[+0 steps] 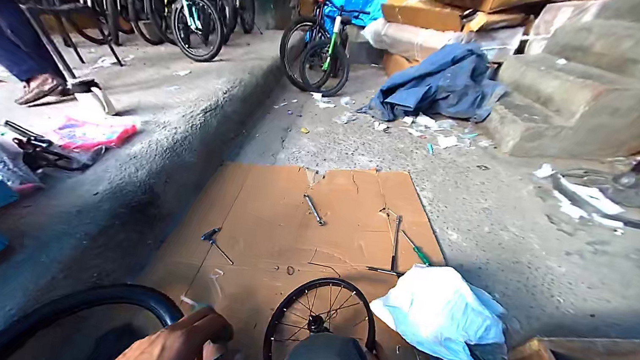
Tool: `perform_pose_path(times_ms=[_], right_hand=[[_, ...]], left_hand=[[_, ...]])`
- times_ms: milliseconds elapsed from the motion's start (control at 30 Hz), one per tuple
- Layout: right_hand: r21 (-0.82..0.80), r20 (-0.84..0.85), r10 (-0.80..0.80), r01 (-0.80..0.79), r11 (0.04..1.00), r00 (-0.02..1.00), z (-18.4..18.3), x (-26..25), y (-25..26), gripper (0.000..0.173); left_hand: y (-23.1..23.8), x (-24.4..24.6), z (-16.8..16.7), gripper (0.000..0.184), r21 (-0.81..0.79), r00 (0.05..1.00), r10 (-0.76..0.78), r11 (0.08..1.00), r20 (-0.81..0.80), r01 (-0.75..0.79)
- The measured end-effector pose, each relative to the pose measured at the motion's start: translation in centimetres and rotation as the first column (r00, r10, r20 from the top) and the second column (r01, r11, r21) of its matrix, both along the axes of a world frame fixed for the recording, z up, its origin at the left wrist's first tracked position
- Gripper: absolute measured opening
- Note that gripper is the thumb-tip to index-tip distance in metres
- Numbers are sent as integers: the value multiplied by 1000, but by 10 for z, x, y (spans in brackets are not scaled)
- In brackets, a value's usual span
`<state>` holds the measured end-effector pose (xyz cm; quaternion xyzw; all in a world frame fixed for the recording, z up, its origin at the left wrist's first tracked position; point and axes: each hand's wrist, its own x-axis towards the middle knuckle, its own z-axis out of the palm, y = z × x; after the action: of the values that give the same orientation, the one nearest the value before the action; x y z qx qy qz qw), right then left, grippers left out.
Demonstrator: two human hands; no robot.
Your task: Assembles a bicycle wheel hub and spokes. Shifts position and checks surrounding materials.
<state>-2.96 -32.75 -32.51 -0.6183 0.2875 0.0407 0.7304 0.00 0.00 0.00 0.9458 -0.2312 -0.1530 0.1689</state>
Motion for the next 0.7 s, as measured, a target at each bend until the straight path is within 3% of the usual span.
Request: perform_pose_path(times_ms=[100, 167, 200, 233, 267, 300, 333, 400, 467, 600, 700], right_hand=[[-99, 93, 45, -36, 994, 995, 62, 5, -7, 47], [-133, 201, 156, -131, 982, 967, 103, 4, -12, 39], [-197, 411, 221, -150, 969, 885, 84, 9, -17, 37], [-247, 686, 243, -95, 964, 686, 39, 28, -23, 39], [-280, 380, 284, -183, 943, 880, 60, 28, -23, 40], [-208, 92, 278, -255, 944, 956, 80, 36, -21, 48], [-346, 455, 278, -119, 930, 846, 19, 43, -26, 52], [-244, 147, 227, -187, 952, 963, 36, 46, -22, 58], [-188, -12, 95, -96, 978, 995, 49, 43, -13, 58], [-244, -24, 196, -196, 950, 980, 55, 23, -17, 58], [-241, -24, 233, -231, 943, 972, 62, 13, -18, 58]], left_hand=[[-7, 7, -25, 48, -18, 998, 58, 998, -35, -59], [-17, 12, -50, 47, -30, 987, 135, 990, -89, -138], [-24, 15, -65, 46, -29, 977, 165, 985, -136, -171], [-32, 19, -81, 45, -21, 963, 188, 981, -193, -195], [-42, 23, -99, 44, -10, 948, 204, 977, -243, -212], [-53, 26, -116, 43, -4, 932, 220, 973, -286, -231], [-65, 28, -133, 41, -7, 915, 242, 966, -322, -257], [-91, 31, -163, 40, -63, 881, 289, 940, -374, -335], [-118, 29, -191, 39, -163, 869, 314, 903, -383, -398], [-160, 29, -231, 42, -306, 934, 239, 898, -265, -317], [-173, 30, -252, 40, -380, 967, 92, 907, -238, -180]])
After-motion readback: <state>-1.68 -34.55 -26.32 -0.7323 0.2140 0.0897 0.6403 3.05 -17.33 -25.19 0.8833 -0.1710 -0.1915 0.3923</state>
